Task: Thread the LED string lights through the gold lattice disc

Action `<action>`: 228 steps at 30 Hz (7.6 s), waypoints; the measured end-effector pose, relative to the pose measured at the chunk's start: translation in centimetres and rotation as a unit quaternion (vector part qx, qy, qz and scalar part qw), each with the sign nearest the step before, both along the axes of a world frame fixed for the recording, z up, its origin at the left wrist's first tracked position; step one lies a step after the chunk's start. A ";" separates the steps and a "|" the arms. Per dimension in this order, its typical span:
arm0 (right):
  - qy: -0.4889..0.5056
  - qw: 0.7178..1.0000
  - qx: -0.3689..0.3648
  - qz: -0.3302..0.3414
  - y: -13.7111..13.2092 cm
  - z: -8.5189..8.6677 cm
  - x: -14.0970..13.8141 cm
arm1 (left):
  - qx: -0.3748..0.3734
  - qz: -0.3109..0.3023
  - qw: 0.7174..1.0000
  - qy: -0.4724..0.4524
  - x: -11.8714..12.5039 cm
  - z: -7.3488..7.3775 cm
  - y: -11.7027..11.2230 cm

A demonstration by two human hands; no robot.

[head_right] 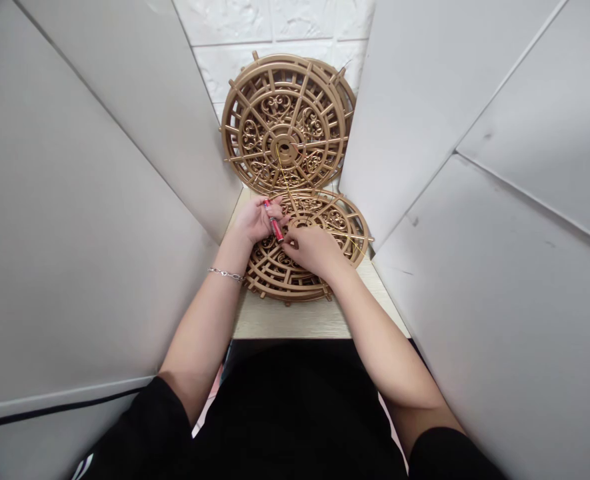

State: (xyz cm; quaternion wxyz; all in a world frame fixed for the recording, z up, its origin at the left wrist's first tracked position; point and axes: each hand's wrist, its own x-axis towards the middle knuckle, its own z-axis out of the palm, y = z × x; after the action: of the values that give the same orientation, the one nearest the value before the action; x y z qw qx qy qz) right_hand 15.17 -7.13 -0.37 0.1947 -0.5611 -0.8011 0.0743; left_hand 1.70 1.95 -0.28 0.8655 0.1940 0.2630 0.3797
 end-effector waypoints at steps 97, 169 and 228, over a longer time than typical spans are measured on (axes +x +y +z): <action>-0.046 0.997 0.066 -0.011 0.3 -0.9 -0.1 | 0.010 -0.007 1.000 -0.006 0.2 -0.2 0.0; 0.010 0.996 0.079 0.029 1.3 -1.8 0.6 | 0.029 0.005 0.999 -0.020 0.2 -0.5 0.2; 0.108 0.992 0.045 0.046 1.1 -0.7 0.3 | -0.008 -0.004 1.000 -0.021 -0.1 0.1 0.1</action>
State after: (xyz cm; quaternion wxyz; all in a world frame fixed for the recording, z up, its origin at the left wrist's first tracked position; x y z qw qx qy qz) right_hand 15.43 -6.02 -1.09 0.3018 -0.5033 -0.8026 0.1071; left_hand 1.65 2.10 -0.22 0.8736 0.1805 0.2470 0.3784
